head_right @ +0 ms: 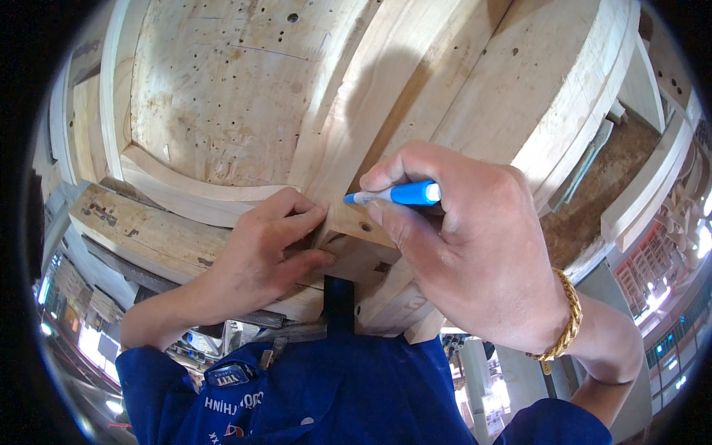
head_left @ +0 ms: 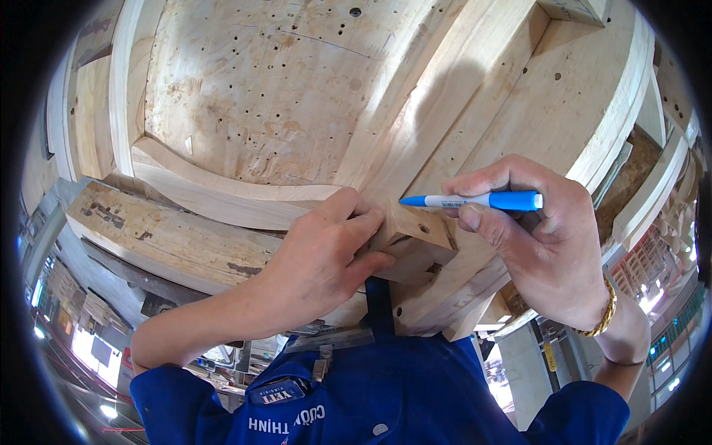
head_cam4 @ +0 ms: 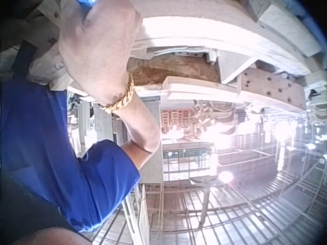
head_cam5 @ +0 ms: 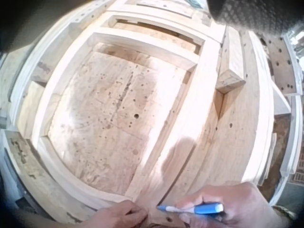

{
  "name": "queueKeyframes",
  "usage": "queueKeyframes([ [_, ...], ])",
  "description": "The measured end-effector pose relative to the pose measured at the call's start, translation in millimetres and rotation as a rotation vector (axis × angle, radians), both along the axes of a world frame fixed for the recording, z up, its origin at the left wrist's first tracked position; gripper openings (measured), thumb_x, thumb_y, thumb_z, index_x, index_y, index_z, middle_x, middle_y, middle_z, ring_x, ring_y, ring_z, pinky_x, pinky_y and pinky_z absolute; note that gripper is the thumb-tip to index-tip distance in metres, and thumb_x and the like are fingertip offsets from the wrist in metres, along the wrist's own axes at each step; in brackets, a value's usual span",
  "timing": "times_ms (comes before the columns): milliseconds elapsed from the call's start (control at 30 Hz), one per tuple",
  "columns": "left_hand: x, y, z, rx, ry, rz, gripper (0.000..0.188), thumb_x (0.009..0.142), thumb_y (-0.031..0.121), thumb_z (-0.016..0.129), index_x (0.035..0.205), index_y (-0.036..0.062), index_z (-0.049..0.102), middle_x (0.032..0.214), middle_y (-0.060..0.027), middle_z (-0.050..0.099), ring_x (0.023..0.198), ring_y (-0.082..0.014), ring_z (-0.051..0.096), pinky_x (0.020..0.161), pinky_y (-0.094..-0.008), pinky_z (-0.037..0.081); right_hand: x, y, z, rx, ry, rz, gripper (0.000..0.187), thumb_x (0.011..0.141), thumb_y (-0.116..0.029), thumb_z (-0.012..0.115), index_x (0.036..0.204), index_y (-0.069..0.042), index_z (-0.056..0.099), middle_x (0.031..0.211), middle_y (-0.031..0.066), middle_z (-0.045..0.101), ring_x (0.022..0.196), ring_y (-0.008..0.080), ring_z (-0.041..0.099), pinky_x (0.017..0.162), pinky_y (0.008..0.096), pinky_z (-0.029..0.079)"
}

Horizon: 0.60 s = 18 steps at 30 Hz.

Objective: The person picks up small wooden blocks from a pile, aligns them against a larger curved wooden piece, and marks them with a blue marker. The person repeats this process for several blocks, placing marked pieces aside.

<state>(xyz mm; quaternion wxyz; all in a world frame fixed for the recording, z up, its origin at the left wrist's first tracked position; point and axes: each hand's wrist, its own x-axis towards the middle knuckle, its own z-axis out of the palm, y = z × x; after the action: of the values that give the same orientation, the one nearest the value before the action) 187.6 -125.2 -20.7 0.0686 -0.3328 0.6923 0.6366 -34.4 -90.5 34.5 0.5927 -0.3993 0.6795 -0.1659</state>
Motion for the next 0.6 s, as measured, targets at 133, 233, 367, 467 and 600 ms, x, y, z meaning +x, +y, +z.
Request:
queueKeyframes([
  [133, 0.4, 0.4, -0.4, 0.005, -0.006, -0.001, 0.047, 0.070, 0.009, 0.077, 0.112, -0.0041, 0.059, 0.093, -0.0158, 0.055, 0.083, -0.0314, 0.057, 0.071, -0.0369, 0.045, 1.1, -0.7, 1.1, 0.032, 0.001, -0.019, 0.012, 0.086, 0.001, 0.063, 0.098, 0.003, 0.063, 0.088, 0.0106, 0.068, 0.086, 0.0141, 0.067, 0.076, 0.0243, 0.054],
  [233, -0.2, -0.4, 0.2, 0.006, -0.010, -0.005, 0.047, 0.070, 0.009, 0.077, 0.112, -0.0042, 0.059, 0.092, -0.0158, 0.055, 0.083, -0.0311, 0.057, 0.071, -0.0369, 0.045, 1.0, -2.5, 2.4, 0.041, 0.015, 0.010, 0.012, 0.086, 0.001, 0.063, 0.098, 0.003, 0.063, 0.088, 0.0106, 0.068, 0.086, 0.0141, 0.067, 0.075, 0.0239, 0.053],
  [367, 0.3, 0.0, -1.1, 0.007, -0.002, -0.002, 0.046, 0.070, 0.008, 0.077, 0.111, -0.0046, 0.059, 0.092, -0.0157, 0.055, 0.084, -0.0307, 0.056, 0.071, -0.0366, 0.045, 1.8, 0.4, -0.2, 0.007, 0.015, 0.003, 0.013, 0.086, 0.003, 0.062, 0.099, 0.002, 0.063, 0.088, 0.0098, 0.069, 0.085, 0.0130, 0.067, 0.073, 0.0227, 0.052],
  [467, -0.1, -0.5, -0.9, 0.013, -0.012, -0.013, 0.046, 0.070, 0.008, 0.077, 0.111, -0.0046, 0.059, 0.093, -0.0157, 0.055, 0.084, -0.0307, 0.056, 0.071, -0.0365, 0.045, -0.3, -0.3, 0.6, 0.014, 0.041, 0.064, 0.014, 0.086, 0.004, 0.062, 0.100, 0.001, 0.064, 0.088, 0.0097, 0.069, 0.084, 0.0126, 0.066, 0.071, 0.0222, 0.052],
  [600, 0.6, -0.6, -1.5, 0.001, 0.013, -0.011, 0.045, 0.071, 0.009, 0.076, 0.110, -0.0044, 0.059, 0.093, -0.0157, 0.055, 0.084, -0.0309, 0.056, 0.072, -0.0368, 0.045, -0.4, -2.1, 3.1, 0.020, 0.041, 0.064, 0.014, 0.085, 0.004, 0.063, 0.099, 0.001, 0.064, 0.089, 0.0099, 0.070, 0.083, 0.0122, 0.067, 0.070, 0.0218, 0.051],
])
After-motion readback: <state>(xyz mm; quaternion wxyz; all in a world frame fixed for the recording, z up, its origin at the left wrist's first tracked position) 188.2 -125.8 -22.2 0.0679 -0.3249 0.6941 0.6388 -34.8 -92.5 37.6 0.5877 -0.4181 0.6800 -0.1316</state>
